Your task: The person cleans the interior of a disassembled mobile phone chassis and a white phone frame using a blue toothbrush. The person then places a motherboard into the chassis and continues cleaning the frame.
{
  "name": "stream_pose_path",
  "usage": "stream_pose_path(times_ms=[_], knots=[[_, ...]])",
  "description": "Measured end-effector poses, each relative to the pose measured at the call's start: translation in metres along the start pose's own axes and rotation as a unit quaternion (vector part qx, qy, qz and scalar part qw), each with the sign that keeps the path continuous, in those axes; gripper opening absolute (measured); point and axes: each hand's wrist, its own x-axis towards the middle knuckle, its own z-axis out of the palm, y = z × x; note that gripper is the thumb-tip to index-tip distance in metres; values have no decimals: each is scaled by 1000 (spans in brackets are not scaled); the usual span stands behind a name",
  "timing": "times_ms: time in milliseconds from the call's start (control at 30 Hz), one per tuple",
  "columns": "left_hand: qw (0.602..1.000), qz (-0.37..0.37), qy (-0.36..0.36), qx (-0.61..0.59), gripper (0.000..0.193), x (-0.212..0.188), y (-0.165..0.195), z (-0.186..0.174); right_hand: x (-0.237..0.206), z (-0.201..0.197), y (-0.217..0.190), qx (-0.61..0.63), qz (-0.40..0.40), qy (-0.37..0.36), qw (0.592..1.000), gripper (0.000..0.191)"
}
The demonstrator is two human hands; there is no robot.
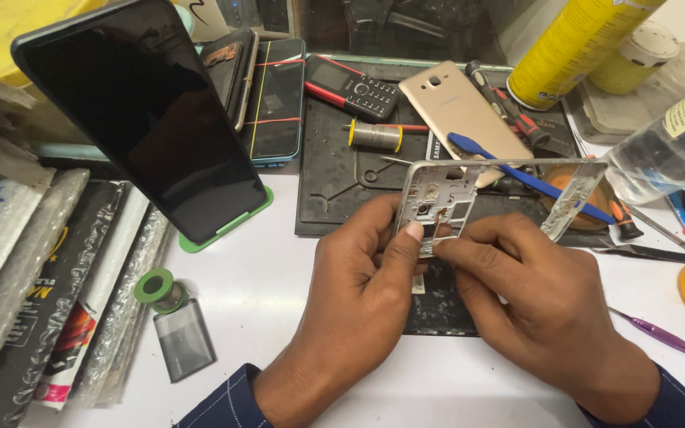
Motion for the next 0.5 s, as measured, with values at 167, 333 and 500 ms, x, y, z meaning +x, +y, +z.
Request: stream_pose_path(times_ms=[167,333,500], knots=[[1000,3,1,-16,24,1,-2,-1,0,0,-1,4,-9,9,1000,32],[999,-1,0,-42,24,1,-2,-2,-2,1,-2,21,26,29,999,27],[999,3,1,-50,25,2,1,-3,-2,1,-4,14,20,42,999,28]])
